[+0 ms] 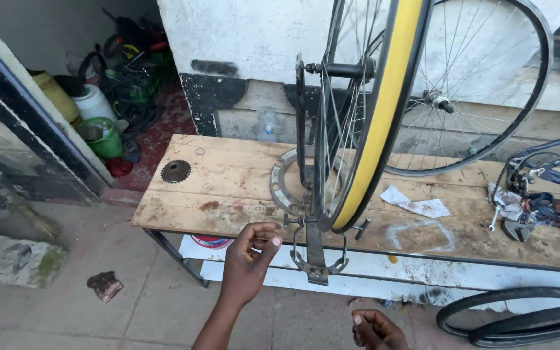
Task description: The person uses a spoke wrench to tighten the nipples on the spokes of a bicycle wheel mounted on a wooden workbench. They rotate the wheel to access different spokes and continue adjusting the tension by hand.
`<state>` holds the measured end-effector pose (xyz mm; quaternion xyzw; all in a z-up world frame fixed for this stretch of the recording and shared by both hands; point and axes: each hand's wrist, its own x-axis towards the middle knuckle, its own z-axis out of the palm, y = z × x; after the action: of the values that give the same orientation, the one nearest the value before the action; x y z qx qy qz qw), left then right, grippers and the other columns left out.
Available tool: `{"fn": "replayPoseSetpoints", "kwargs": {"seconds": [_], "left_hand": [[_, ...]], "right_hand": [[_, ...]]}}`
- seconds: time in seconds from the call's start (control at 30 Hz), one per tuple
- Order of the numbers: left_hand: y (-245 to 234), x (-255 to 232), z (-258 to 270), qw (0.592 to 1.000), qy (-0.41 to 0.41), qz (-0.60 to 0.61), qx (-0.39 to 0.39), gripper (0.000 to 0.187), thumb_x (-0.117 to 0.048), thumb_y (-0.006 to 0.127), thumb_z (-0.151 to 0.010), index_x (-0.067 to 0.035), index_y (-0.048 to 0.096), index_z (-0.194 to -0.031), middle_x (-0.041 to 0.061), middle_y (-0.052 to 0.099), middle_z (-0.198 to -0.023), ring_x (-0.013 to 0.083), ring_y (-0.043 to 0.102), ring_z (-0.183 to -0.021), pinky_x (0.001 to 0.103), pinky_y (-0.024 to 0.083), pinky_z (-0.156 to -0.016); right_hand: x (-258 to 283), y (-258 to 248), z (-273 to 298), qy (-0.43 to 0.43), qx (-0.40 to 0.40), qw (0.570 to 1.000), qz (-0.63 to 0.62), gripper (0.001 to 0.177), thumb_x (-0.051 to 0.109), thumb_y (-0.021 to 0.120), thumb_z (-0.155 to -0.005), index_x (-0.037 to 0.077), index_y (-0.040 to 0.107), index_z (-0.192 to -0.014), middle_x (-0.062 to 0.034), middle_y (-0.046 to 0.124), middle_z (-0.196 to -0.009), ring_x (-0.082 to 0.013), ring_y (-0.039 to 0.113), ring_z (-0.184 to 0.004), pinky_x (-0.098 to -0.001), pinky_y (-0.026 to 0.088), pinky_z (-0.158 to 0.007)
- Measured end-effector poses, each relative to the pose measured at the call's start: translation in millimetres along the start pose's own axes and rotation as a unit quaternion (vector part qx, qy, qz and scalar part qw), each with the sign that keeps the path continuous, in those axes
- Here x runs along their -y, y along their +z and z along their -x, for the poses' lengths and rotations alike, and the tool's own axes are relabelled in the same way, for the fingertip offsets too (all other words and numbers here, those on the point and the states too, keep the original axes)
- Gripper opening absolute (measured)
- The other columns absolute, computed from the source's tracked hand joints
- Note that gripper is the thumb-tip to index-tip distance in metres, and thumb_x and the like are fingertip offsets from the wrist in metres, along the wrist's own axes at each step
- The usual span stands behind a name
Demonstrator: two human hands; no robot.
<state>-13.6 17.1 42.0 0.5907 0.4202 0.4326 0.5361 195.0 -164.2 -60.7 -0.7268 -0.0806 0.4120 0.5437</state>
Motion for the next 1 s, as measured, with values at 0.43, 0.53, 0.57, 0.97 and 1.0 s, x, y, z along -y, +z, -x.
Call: {"fn": "replayPoseSetpoints", "kwargs": {"seconds": [0.43,0.53,0.57,0.97,1.0], "left_hand": [[-11,11,17,0.995,-0.092,-0.046,0.012,0.04,-0.041,0.066,-0.082,-0.014,0.072,-0.111,-0.001,0.072,-0.094,0.0106,0.06,-0.08,0.027,0.049,-0.068],[-10,6,20,0.995,-0.078,-0.055,-0.009,0.036,-0.039,0.066,-0.083,-0.014,0.073,-0.107,-0.001,0.073,-0.092,0.011,0.06,-0.079,0.029,0.05,-0.067],[-10,5,21,0.996,-0.059,-0.059,-0.03,0.031,-0.036,0.067,-0.083,-0.013,0.075,-0.103,-0.001,0.073,-0.089,0.0097,0.06,-0.076,0.027,0.049,-0.064],[22,-100,27,0.949,0.309,-0.055,-0.005,0.025,-0.025,0.061,-0.092,-0.005,0.07,-0.104,0.006,0.066,-0.089,0.0152,0.064,-0.076,0.027,0.055,-0.063],[25,-105,27,0.949,0.311,-0.055,-0.005,0.025,-0.025,0.061,-0.092,-0.005,0.07,-0.104,0.006,0.066,-0.089,0.0152,0.064,-0.076,0.027,0.055,-0.063]], "right_hand": [[-20,-13,-7,0.03,0.056,0.998,0.013,0.022,0.012,0.07,-0.092,-0.008,0.075,-0.1,-0.0237,0.058,-0.077,-0.0295,0.045,-0.06,-0.0463,0.033,-0.06],[-27,-13,-9,0.003,0.071,0.997,0.006,0.022,0.01,0.07,-0.091,-0.009,0.075,-0.1,-0.0226,0.056,-0.072,-0.0269,0.042,-0.055,-0.0451,0.033,-0.057],[-30,-12,-8,-0.017,0.067,0.998,-0.004,0.022,0.008,0.071,-0.09,-0.011,0.076,-0.099,-0.022,0.053,-0.067,-0.0258,0.04,-0.051,-0.0435,0.033,-0.053],[122,25,62,-0.386,-0.097,0.912,0.103,0.015,0.021,0.07,-0.09,0.008,0.076,-0.086,0.0007,0.053,-0.062,-0.0075,0.044,-0.062,-0.0275,0.035,-0.056],[136,33,73,-0.387,-0.097,0.911,0.102,0.015,0.021,0.07,-0.09,0.008,0.076,-0.086,0.0007,0.053,-0.062,-0.0075,0.044,-0.062,-0.0275,0.035,-0.056]]}}
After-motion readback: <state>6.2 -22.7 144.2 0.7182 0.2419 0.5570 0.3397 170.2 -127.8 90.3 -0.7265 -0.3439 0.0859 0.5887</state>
